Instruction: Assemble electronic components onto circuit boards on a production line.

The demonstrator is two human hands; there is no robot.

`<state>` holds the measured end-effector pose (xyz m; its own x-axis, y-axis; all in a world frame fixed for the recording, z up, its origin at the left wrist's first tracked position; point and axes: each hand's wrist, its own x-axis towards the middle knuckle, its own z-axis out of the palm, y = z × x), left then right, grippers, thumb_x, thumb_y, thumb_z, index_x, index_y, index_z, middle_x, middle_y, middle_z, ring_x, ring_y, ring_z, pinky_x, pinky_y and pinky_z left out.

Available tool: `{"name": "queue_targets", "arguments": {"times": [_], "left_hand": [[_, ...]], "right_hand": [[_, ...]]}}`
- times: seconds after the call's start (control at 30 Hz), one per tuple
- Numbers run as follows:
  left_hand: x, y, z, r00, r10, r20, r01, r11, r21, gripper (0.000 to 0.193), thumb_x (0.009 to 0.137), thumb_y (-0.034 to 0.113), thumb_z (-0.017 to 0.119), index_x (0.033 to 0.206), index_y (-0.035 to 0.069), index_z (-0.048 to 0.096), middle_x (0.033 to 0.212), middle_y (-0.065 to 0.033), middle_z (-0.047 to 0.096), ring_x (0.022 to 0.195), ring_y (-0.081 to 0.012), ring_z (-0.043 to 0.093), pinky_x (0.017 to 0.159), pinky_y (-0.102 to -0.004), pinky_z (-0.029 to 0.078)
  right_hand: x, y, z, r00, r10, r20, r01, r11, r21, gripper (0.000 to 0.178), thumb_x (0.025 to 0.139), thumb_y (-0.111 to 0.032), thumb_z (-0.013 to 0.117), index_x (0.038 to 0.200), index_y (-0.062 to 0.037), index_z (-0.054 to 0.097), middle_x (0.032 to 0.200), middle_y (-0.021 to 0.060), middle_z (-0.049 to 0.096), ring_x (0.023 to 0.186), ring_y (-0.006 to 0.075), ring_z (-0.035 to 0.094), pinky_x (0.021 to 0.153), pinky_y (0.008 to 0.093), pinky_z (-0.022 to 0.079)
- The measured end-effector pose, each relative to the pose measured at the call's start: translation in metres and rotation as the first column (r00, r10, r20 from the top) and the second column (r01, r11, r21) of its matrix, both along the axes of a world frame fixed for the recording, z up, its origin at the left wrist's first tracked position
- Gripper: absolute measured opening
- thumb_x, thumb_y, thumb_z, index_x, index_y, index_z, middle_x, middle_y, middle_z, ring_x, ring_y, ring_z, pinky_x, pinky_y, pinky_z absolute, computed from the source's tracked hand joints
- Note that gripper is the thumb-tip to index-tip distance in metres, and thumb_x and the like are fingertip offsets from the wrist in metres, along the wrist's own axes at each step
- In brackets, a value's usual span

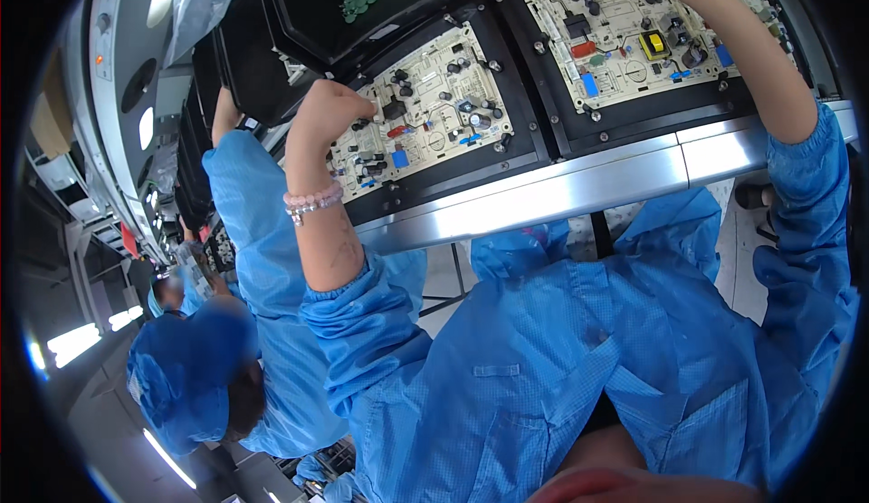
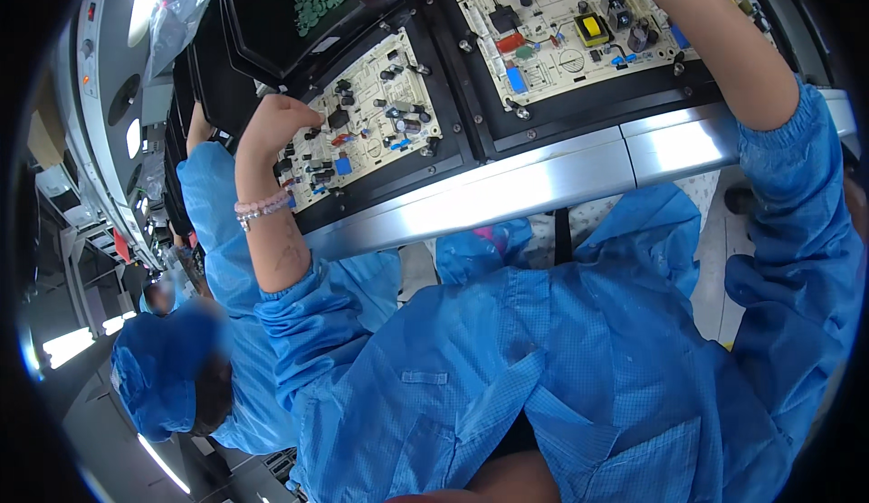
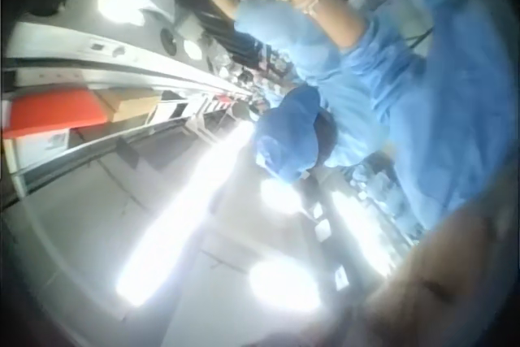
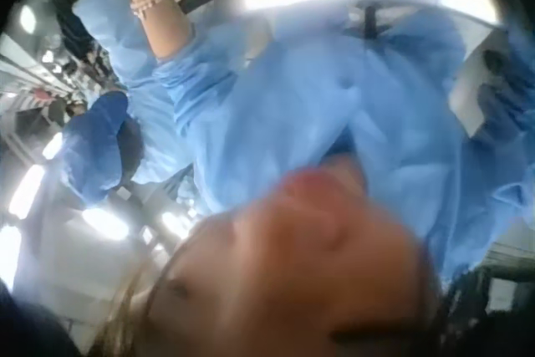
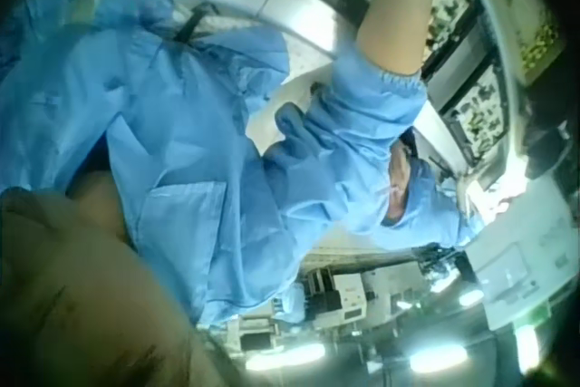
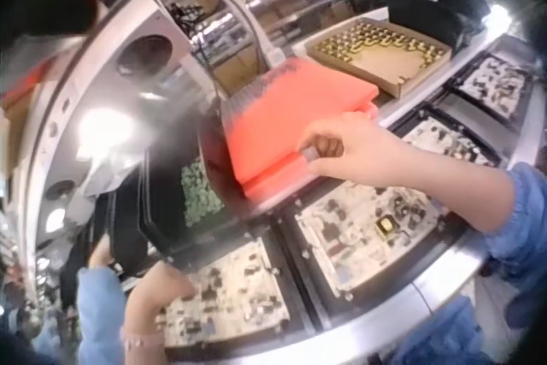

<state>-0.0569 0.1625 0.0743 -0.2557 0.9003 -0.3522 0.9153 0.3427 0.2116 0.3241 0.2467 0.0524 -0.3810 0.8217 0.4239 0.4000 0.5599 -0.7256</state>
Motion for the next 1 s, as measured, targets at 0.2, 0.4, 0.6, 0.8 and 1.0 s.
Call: {"name": "queue_targets", "arguments": {"times": [0.2,0.4,0.6,0.8,1.0], "left_hand": [[0.023,0.015,0.009,0.992,-0.071,-0.108,0.069,0.997,-0.020,0.025,0.060,0.020,0.074,0.069,-0.003,0.071,0.058,-0.0144,0.061,0.053,-0.0221,0.059,0.056,-0.0324,0.048],[0.022,-0.003,0.022,0.971,-0.151,-0.187,0.178,0.975,0.135,0.025,0.072,0.027,0.074,0.080,0.004,0.073,0.073,-0.0188,0.067,0.073,-0.0302,0.069,0.069,-0.0371,0.052],[0.049,0.051,0.016,0.914,-0.392,-0.102,0.330,0.574,0.749,0.028,0.092,0.022,0.057,0.108,0.001,0.067,0.097,-0.0206,0.068,0.092,-0.0360,0.066,0.080,-0.0377,0.051],[0.059,0.059,-0.010,0.900,-0.429,-0.071,0.428,0.844,0.325,0.042,0.095,0.033,0.048,0.116,-0.001,0.063,0.112,-0.0246,0.063,0.107,-0.0407,0.059,0.093,-0.0418,0.046],[0.036,0.035,-0.031,0.872,-0.466,-0.152,0.484,0.768,0.420,0.052,0.095,0.049,0.044,0.124,0.008,0.061,0.130,-0.0198,0.056,0.128,-0.0366,0.046,0.103,-0.0426,0.041]], "right_hand": [[0.006,0.007,0.001,0.999,0.002,-0.033,-0.001,0.999,0.034,0.024,0.080,-0.009,0.069,0.102,-0.0024,0.063,0.075,0.0034,0.058,0.070,0.0111,0.055,0.065,0.0262,0.046],[0.007,0.004,0.006,0.994,0.031,0.104,-0.030,0.999,-0.014,0.025,0.080,-0.008,0.071,0.103,-0.0025,0.062,0.081,0.0026,0.060,0.074,0.0100,0.056,0.067,0.0259,0.047],[-0.014,-0.001,-0.005,0.912,0.252,-0.324,-0.362,0.867,-0.343,0.020,0.086,-0.010,0.064,0.105,-0.0034,0.060,0.093,0.0059,0.065,0.087,0.0155,0.066,0.073,0.0255,0.050],[-0.027,-0.037,0.015,0.906,0.211,-0.366,-0.390,0.751,-0.532,0.032,0.090,-0.013,0.064,0.120,-0.0025,0.060,0.096,0.0058,0.066,0.085,0.0138,0.068,0.071,0.0222,0.051],[-0.036,-0.055,0.021,0.895,0.210,-0.393,-0.432,0.628,-0.647,0.033,0.092,-0.013,0.061,0.122,0.0011,0.061,0.097,0.0090,0.069,0.093,0.0185,0.070,0.077,0.0227,0.058]]}}
